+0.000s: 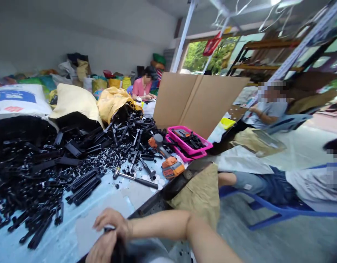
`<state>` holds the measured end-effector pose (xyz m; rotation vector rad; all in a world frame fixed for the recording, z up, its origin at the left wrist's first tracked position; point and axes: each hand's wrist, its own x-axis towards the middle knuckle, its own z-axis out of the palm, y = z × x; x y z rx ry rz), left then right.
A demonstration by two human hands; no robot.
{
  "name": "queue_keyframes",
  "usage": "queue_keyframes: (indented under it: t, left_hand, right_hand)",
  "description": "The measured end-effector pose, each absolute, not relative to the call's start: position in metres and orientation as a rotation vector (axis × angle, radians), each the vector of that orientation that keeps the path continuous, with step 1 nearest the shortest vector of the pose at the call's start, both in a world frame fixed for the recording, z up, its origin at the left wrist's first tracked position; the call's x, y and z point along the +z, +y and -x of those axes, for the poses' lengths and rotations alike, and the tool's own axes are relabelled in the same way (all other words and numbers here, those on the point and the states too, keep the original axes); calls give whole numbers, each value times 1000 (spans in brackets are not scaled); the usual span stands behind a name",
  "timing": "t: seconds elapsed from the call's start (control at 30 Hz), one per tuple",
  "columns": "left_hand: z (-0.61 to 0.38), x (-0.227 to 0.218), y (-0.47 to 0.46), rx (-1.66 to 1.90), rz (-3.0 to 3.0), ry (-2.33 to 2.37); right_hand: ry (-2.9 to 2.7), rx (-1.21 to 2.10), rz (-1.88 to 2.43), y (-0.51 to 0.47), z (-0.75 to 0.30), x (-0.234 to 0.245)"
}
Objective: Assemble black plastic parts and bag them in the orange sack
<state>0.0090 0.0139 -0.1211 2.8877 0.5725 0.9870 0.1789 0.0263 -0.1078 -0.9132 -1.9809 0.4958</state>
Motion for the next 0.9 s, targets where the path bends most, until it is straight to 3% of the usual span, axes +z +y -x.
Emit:
queue_keyframes:
  t: [0.07, 0.2, 0.33, 0.53, 0.77, 0.9]
  left_hand:
    - [-13, -125, 43, 1179, -2937, 622]
    - [-20, -121, 95, 711, -3127, 1001]
    - [-22, -114, 131, 585, -3159, 1029]
    - [-22, -102, 162, 372, -3139, 853]
    - [-20, -73, 150, 586, -2978, 1070]
    - [8, -65, 184, 661, -2791, 1300]
  right_hand:
    - [-2145, 329, 1241, 45, -203, -105]
    - [-2274, -57, 1851, 75, -240, -107]
    - [-2545, 10, 1702, 93, -255, -107]
    - [-2172, -215, 1798, 191, -293, -57]
    - [-2393, -339, 1750, 359, -280, -25]
    - [-2520, -276, 1685, 390, -278, -12]
